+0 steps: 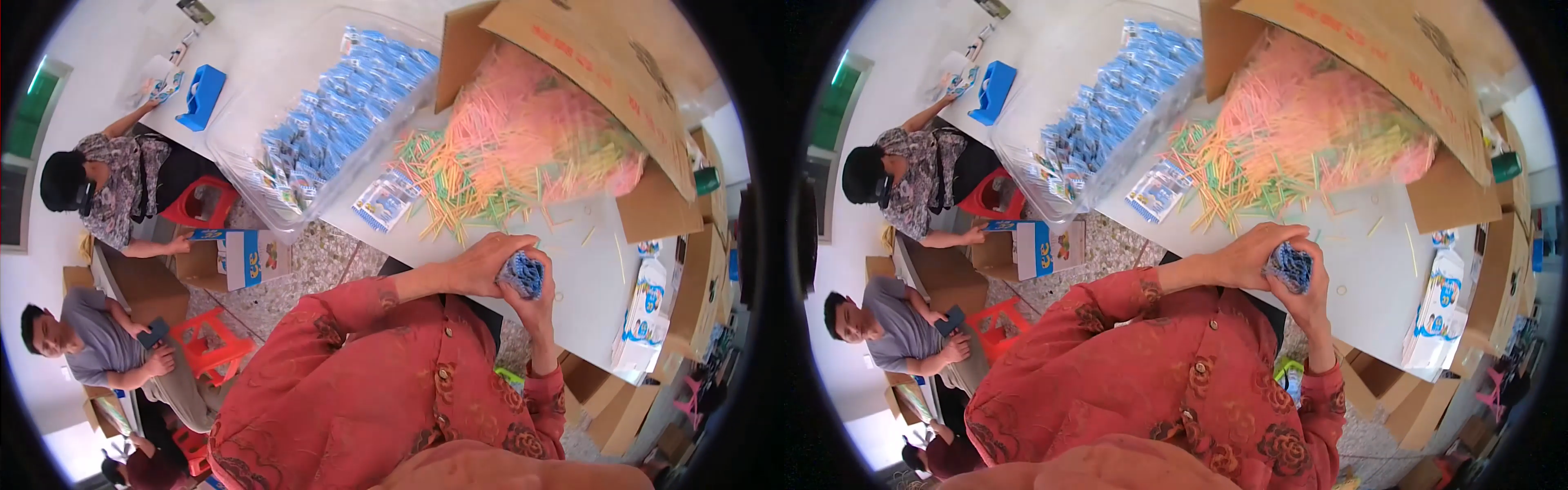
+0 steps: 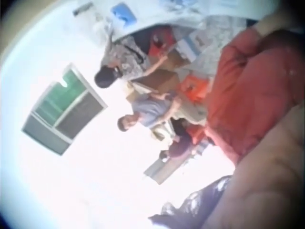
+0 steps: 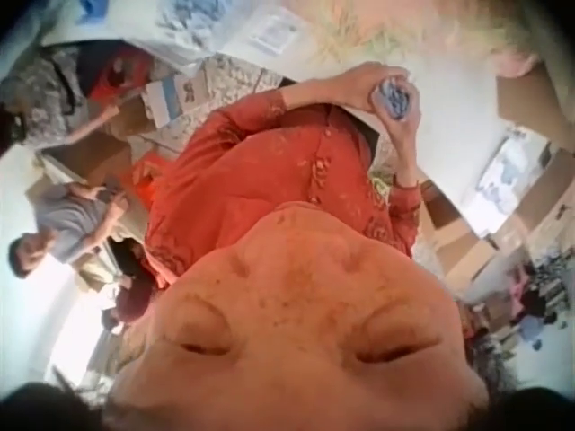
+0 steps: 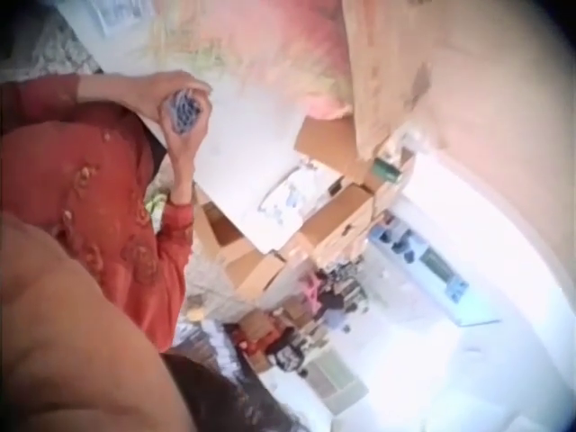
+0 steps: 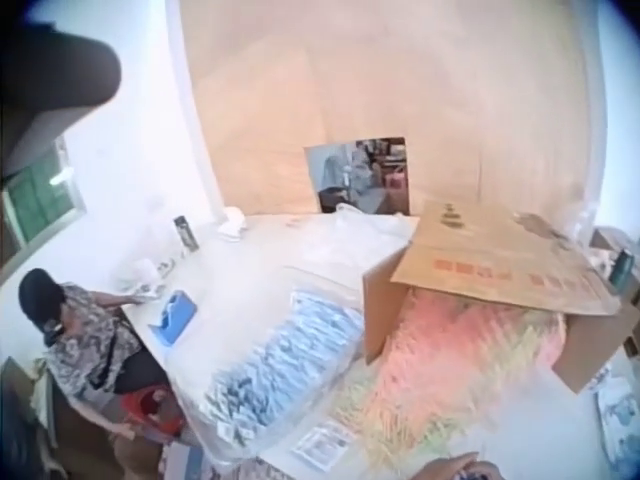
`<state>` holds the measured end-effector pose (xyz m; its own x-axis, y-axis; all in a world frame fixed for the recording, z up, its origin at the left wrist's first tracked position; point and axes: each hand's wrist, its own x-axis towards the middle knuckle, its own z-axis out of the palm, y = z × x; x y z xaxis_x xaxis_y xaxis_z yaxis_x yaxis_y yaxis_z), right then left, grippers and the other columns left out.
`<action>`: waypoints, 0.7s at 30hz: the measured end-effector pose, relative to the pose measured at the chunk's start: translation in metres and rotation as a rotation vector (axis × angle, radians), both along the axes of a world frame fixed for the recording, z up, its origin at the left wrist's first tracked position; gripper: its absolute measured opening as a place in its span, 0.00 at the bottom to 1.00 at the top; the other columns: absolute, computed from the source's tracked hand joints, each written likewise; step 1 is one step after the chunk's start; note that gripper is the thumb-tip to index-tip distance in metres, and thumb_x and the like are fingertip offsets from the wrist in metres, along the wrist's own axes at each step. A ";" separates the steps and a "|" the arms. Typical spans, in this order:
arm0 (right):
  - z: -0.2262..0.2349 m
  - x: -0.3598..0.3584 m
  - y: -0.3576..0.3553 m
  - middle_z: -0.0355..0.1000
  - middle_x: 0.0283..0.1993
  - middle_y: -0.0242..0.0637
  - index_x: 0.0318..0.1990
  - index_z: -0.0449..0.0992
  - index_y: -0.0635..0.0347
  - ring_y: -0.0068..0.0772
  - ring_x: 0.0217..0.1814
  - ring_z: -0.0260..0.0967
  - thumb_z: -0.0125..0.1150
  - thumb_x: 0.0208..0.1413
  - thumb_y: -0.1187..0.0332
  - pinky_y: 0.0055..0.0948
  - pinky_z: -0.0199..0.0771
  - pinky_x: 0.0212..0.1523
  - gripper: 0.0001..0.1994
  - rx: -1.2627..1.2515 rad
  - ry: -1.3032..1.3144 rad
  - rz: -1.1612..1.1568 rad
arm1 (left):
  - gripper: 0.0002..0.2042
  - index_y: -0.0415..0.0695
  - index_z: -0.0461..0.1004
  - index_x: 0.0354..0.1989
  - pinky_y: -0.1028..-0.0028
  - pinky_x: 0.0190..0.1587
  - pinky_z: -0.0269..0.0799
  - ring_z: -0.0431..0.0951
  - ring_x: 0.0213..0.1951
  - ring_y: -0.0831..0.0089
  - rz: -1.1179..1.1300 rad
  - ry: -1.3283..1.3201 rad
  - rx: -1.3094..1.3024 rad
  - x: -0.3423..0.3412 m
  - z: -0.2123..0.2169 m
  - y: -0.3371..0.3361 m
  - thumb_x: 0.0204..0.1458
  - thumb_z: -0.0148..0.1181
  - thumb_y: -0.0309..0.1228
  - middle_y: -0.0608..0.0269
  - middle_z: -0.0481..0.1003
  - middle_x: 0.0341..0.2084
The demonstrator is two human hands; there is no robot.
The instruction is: Inserting colorful plastic sticks into small printed plastic packets and placing them into a cardboard box.
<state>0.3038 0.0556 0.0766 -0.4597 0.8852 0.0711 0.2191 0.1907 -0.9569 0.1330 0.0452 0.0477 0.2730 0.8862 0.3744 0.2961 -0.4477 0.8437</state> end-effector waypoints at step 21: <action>0.032 -0.070 0.057 0.57 0.63 0.44 0.53 0.66 0.62 0.42 0.66 0.54 0.58 0.46 0.78 0.39 0.52 0.65 0.22 0.522 -0.083 -0.028 | 0.31 0.40 0.73 0.42 0.70 0.42 0.75 0.80 0.36 0.65 0.802 0.097 0.040 -0.325 0.128 0.063 0.31 0.74 0.46 0.55 0.79 0.34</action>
<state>0.2335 0.1131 0.1084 -0.4589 0.7539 0.4701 0.3024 0.6300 -0.7153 -0.1920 0.1087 0.1753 -0.4074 0.8125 0.4169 0.6107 -0.0971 0.7859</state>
